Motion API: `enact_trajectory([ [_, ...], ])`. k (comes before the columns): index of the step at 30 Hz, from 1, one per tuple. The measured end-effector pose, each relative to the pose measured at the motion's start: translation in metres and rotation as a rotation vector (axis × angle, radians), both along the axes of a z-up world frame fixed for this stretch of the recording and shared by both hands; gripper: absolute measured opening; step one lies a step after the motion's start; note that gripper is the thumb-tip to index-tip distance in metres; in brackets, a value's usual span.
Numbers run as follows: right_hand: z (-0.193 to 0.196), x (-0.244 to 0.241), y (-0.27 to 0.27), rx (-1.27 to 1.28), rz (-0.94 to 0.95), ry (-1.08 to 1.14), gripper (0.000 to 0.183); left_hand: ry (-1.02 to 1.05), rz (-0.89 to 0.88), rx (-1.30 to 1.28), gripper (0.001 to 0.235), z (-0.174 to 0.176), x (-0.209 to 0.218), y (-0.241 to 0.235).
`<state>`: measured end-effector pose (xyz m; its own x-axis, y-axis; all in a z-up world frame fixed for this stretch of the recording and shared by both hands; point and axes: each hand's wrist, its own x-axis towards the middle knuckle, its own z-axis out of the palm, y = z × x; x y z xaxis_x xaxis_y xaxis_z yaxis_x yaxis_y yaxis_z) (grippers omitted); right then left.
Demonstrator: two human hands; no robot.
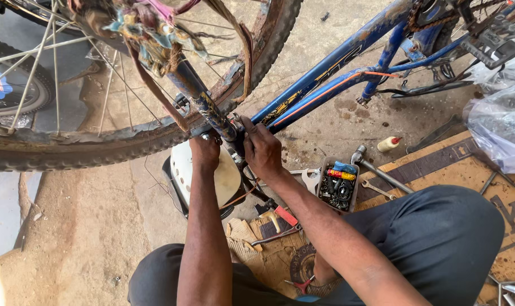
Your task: The person is repairing a bicycle's rear brake assembly. They use a wrench to tighten bolts on the brake caliper and adjust the brake cable tension. The person also uses pliers to manipulate the cable and a screwdriver to adjust the brake arm. The task involves repeated tightening and adjustment of the brake components.
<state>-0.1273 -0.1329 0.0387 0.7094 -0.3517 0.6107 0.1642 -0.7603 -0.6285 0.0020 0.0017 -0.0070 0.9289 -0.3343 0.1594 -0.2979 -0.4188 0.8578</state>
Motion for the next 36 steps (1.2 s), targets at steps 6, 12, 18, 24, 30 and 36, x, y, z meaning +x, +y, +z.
enact_trajectory([
  [6, 0.018, -0.011, 0.009, -0.080, 0.050, 0.065, 0.049, 0.368, 0.089, -0.229, 0.015, 0.005, -0.005, -0.007],
  [12, 0.084, 0.009, -0.026, 0.317, 0.240, 0.841, 0.025, -0.028, -0.008, 0.016, 0.012, -0.023, -0.001, 0.007],
  [18, 0.067, -0.017, -0.003, 0.040, 0.157, 0.313, 0.029, -0.053, -0.003, -0.043, 0.021, -0.030, 0.004, 0.001],
  [24, 0.065, -0.002, -0.004, 0.094, 0.170, 0.604, 0.019, -0.043, -0.017, 0.077, 0.019, -0.034, 0.011, 0.001],
  [30, 0.085, -0.010, -0.021, 0.119, 0.080, 0.631, 0.027, -0.047, -0.008, 0.061, 0.022, -0.028, 0.018, -0.003],
  [36, 0.015, -0.018, 0.015, 0.031, 0.095, 0.096, 0.047, 0.005, 0.029, 0.065, 0.024, -0.026, 0.004, 0.001],
])
